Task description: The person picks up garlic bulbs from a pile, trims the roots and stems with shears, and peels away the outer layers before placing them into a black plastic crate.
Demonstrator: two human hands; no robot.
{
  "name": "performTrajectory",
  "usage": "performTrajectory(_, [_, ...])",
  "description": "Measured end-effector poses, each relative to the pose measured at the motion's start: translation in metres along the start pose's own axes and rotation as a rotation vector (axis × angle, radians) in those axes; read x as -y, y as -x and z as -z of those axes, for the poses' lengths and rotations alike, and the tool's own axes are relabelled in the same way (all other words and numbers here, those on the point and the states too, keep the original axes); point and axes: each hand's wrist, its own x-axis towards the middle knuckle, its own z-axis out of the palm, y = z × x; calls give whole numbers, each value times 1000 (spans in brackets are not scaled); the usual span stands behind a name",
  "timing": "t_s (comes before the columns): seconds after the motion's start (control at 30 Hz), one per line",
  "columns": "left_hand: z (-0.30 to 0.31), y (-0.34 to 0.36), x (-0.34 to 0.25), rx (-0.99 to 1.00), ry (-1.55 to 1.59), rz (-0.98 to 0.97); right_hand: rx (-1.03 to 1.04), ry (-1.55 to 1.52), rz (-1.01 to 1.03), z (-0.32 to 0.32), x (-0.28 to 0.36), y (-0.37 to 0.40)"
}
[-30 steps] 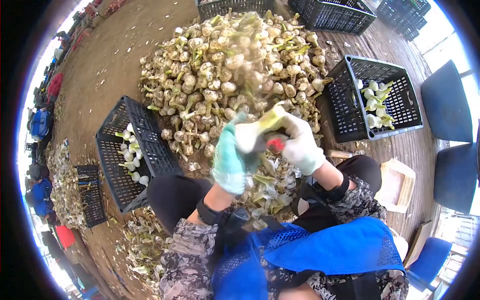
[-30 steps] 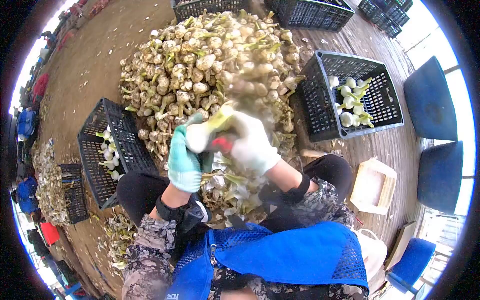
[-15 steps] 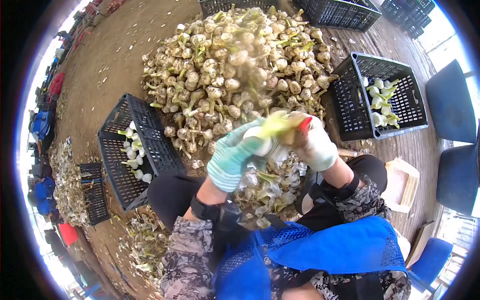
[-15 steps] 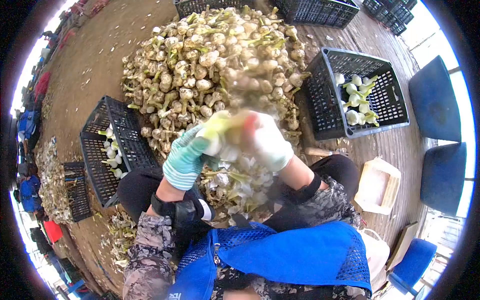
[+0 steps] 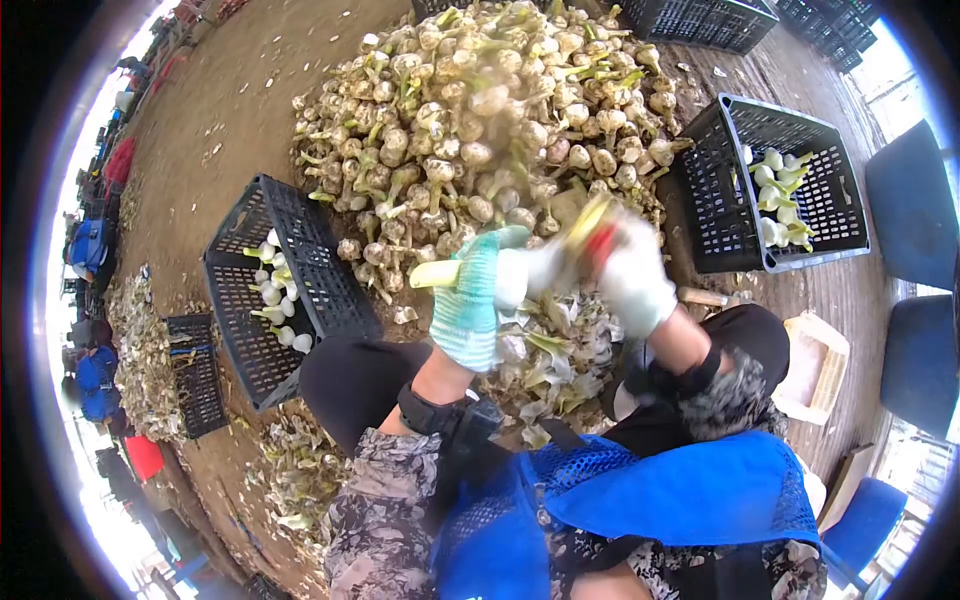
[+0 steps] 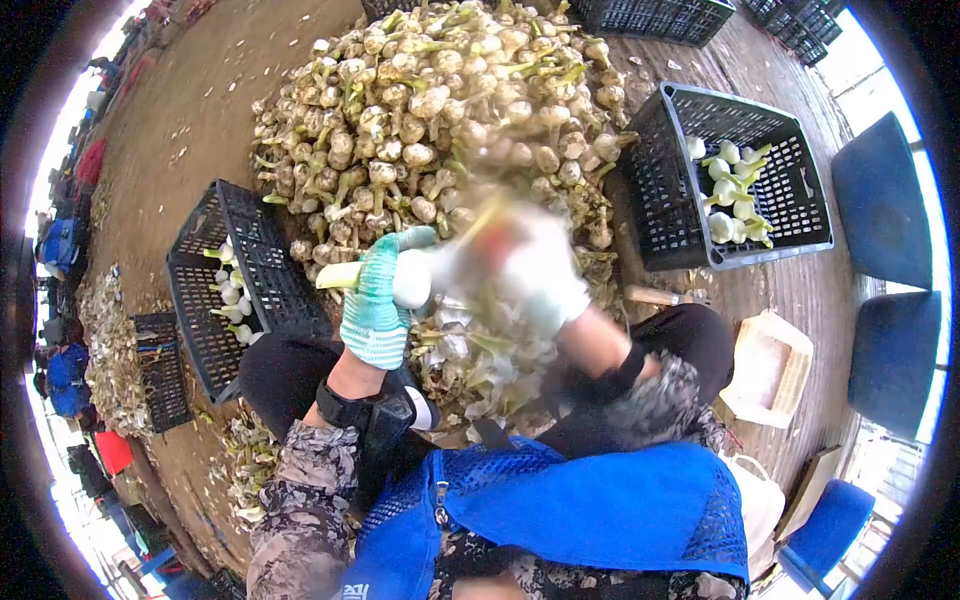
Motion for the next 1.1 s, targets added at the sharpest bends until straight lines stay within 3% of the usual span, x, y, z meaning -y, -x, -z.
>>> performTrajectory(0.07, [6,1,-1,47,188,16,-331,-911,-379,22,-16,-35])
performTrajectory(0.13, [8,-1,-7,62,408,126,218,-151,-316,29,-27,-43])
performTrajectory(0.17, [10,-3,-7,53,464,141,617,512,-289,22,23,-31])
performTrajectory(0.2, [13,-4,-5,38,522,157,791,443,-202,11,8,-13])
performTrajectory(0.23, [17,-6,-3,24,579,176,813,489,-107,-6,-24,8])
performTrajectory(0.27, [25,-13,9,132,662,78,856,461,-151,-5,-12,5])
performTrajectory(0.3, [26,-15,14,31,658,121,893,433,-200,-1,6,2])
performTrajectory(0.37, [22,-18,18,-174,650,195,513,-254,-318,8,23,-5])
performTrajectory(0.4, [19,-16,19,-69,440,64,467,-584,-291,-6,19,-8])
performTrajectory(0.43, [13,-13,19,-85,413,72,481,-438,-333,-8,23,-6])
performTrajectory(0.5, [-8,-9,-3,-109,352,96,263,-298,-164,-12,49,5])
performTrajectory(0.53, [0,-12,13,-152,406,199,155,-155,-54,-14,57,9])
performTrajectory(0.67, [-5,-10,6,-262,97,110,164,-199,-92,-19,41,9])
performTrajectory(0.77, [7,-9,-4,-182,218,205,121,-450,-197,-11,7,-6])
performTrajectory(0.8, [11,-9,0,-129,386,182,111,-510,-233,-8,4,-8])
performTrajectory(0.97, [16,-14,5,-87,741,148,121,-515,-339,-7,-7,-6])
performTrajectory(1.0, [18,-16,5,-93,795,141,170,-586,-527,1,3,-9])
performTrajectory(1.07, [21,-19,2,-143,765,144,411,-516,-295,-1,8,-9])
performTrajectory(1.1, [22,-20,0,-173,753,143,400,-515,-314,-9,14,-5])
